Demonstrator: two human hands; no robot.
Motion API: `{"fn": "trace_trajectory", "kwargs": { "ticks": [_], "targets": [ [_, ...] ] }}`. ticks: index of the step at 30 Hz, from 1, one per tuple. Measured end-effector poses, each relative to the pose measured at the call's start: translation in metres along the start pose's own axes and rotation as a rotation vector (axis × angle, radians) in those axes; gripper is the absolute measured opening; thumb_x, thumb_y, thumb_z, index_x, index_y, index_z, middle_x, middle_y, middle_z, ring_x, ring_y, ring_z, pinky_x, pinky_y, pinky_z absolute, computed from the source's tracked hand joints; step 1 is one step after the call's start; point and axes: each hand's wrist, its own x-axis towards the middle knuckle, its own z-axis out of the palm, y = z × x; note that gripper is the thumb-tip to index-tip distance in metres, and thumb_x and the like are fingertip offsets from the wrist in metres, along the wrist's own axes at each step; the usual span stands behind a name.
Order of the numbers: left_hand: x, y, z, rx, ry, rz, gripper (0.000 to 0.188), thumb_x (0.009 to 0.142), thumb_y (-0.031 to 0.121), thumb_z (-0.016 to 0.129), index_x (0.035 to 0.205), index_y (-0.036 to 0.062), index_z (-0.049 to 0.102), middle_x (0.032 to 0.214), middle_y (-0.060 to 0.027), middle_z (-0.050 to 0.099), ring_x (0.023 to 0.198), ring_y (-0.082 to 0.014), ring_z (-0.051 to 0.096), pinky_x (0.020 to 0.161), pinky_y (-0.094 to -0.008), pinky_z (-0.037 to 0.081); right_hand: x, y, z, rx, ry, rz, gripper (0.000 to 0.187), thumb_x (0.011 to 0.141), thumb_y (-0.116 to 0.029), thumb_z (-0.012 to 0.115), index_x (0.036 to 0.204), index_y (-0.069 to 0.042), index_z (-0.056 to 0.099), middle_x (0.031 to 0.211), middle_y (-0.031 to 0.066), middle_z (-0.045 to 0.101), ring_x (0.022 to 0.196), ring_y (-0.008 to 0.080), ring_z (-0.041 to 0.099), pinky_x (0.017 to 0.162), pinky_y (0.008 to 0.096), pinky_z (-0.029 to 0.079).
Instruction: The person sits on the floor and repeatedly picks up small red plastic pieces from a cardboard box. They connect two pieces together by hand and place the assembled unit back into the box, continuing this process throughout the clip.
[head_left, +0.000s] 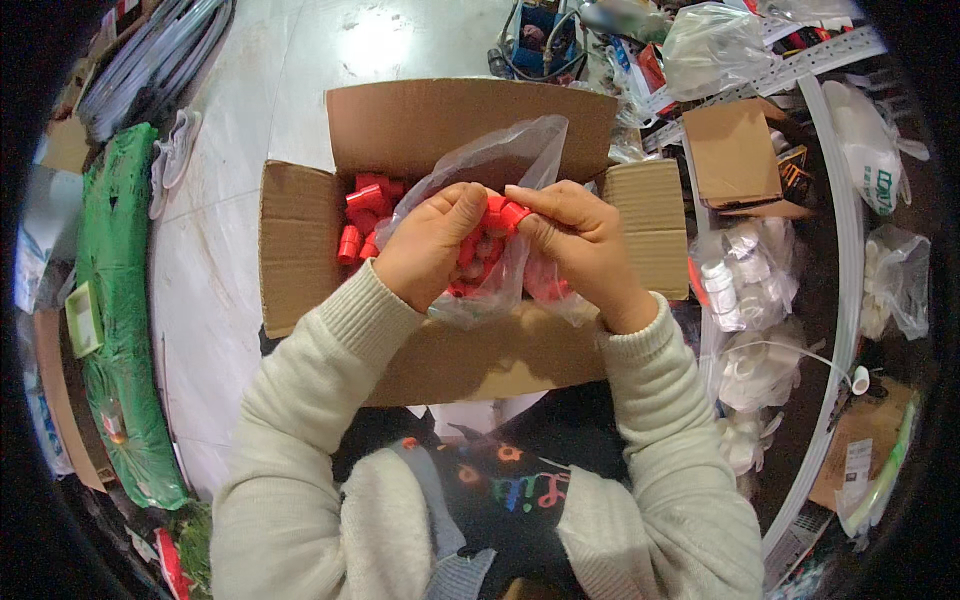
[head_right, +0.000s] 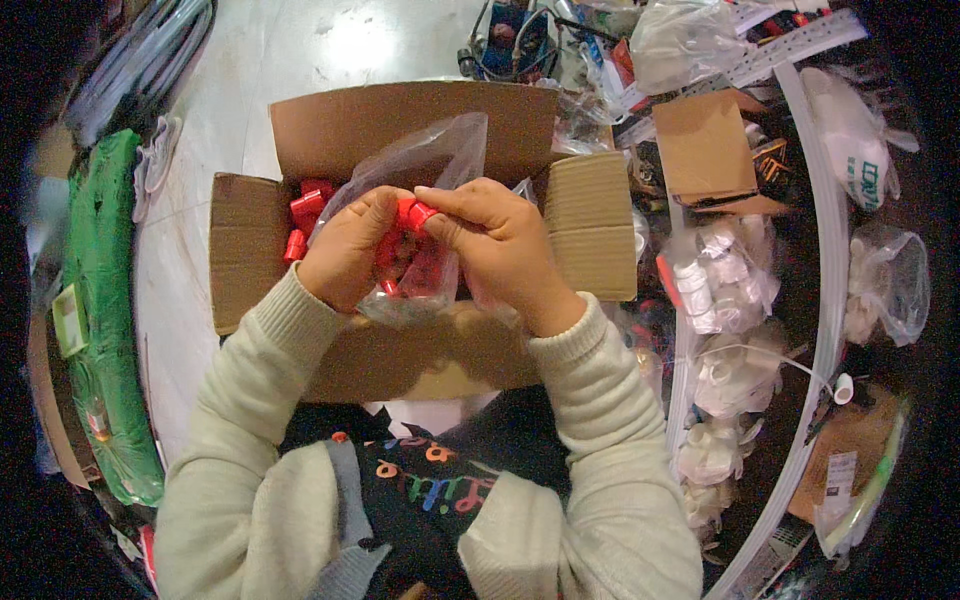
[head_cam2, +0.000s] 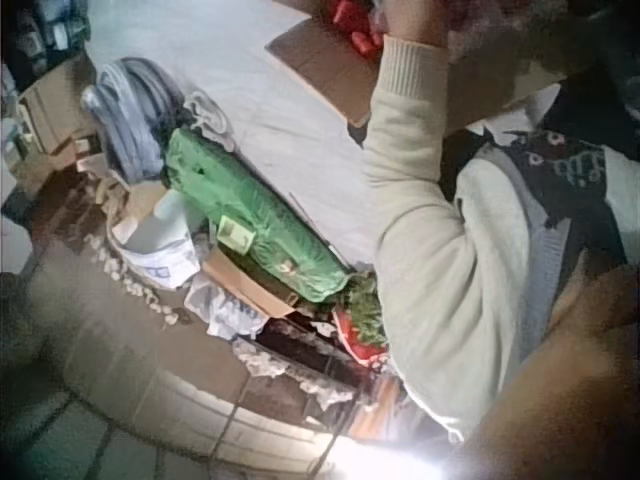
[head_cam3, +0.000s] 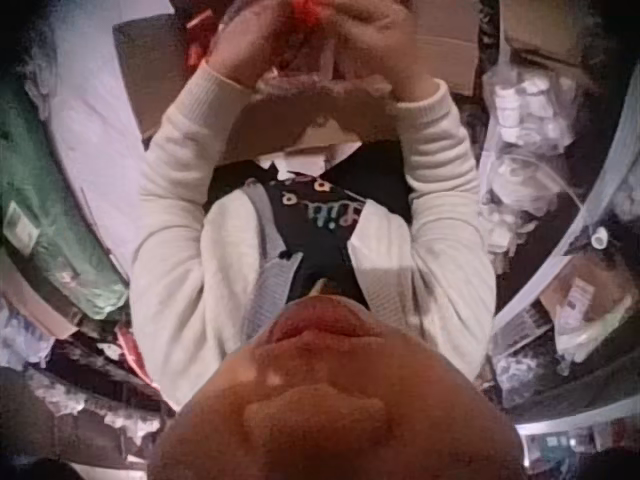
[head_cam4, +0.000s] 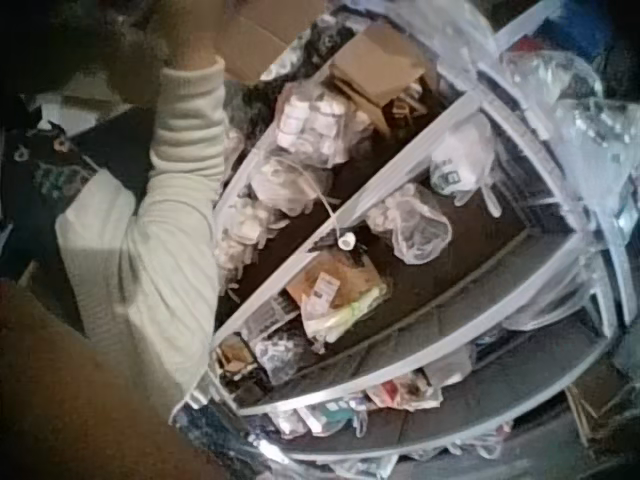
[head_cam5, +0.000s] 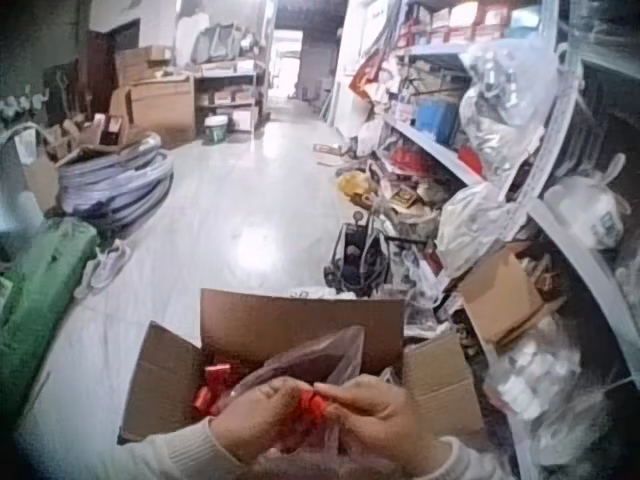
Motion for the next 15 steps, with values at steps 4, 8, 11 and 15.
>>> {"fn": "trace_trajectory", "kwargs": {
  "ticks": [4,8,11,15],
  "targets": [
    [-0.001,0.003,0.001,0.026,-0.069,0.031,0.030,0.088,0.040,0.046,0.089,0.0112,0.052,0.062,0.0017,0.048,0.049,-0.0059,0.041,0.041,-0.0196,0.033,-0.003,-0.002,0.004,0.211,0.060,0.129,0.023,0.076,-0.007,0.064,0.099,-0.002,0.063,0.081,0.0053,0.061,0.077,0.0123,0.056,0.070,0.0236,0.044],
    [-0.004,0.003,0.004,0.035,-0.024,0.035,0.029,0.088,0.040,0.046,0.089,0.0109,0.052,0.062,0.0017,0.048,0.049,-0.0059,0.041,0.041,-0.0192,0.034,-0.004,-0.003,0.007,0.141,0.090,-0.005,0.027,0.075,-0.005,0.065,0.102,-0.003,0.061,0.081,0.0059,0.061,0.073,0.0137,0.056,0.066,0.0240,0.044],
    [-0.004,0.004,0.005,0.017,-0.021,0.021,0.029,0.088,0.040,0.046,0.089,0.0108,0.052,0.062,0.0015,0.048,0.048,-0.0060,0.041,0.041,-0.0188,0.034,-0.003,-0.002,0.004,-0.142,0.033,-0.236,0.032,0.073,-0.006,0.066,0.105,-0.003,0.060,0.082,0.0084,0.059,0.069,0.0164,0.056,0.062,0.0248,0.045],
    [-0.006,0.004,0.001,0.009,-0.053,0.002,0.033,0.089,0.040,0.042,0.093,0.0083,0.052,0.067,-0.0004,0.053,0.050,-0.0068,0.045,0.041,-0.0193,0.034,-0.004,-0.014,0.005,-0.324,-0.010,-0.258,0.038,0.071,-0.007,0.068,0.108,-0.004,0.058,0.082,0.0115,0.058,0.067,0.0200,0.056,0.059,0.0264,0.044]
  ]
}}
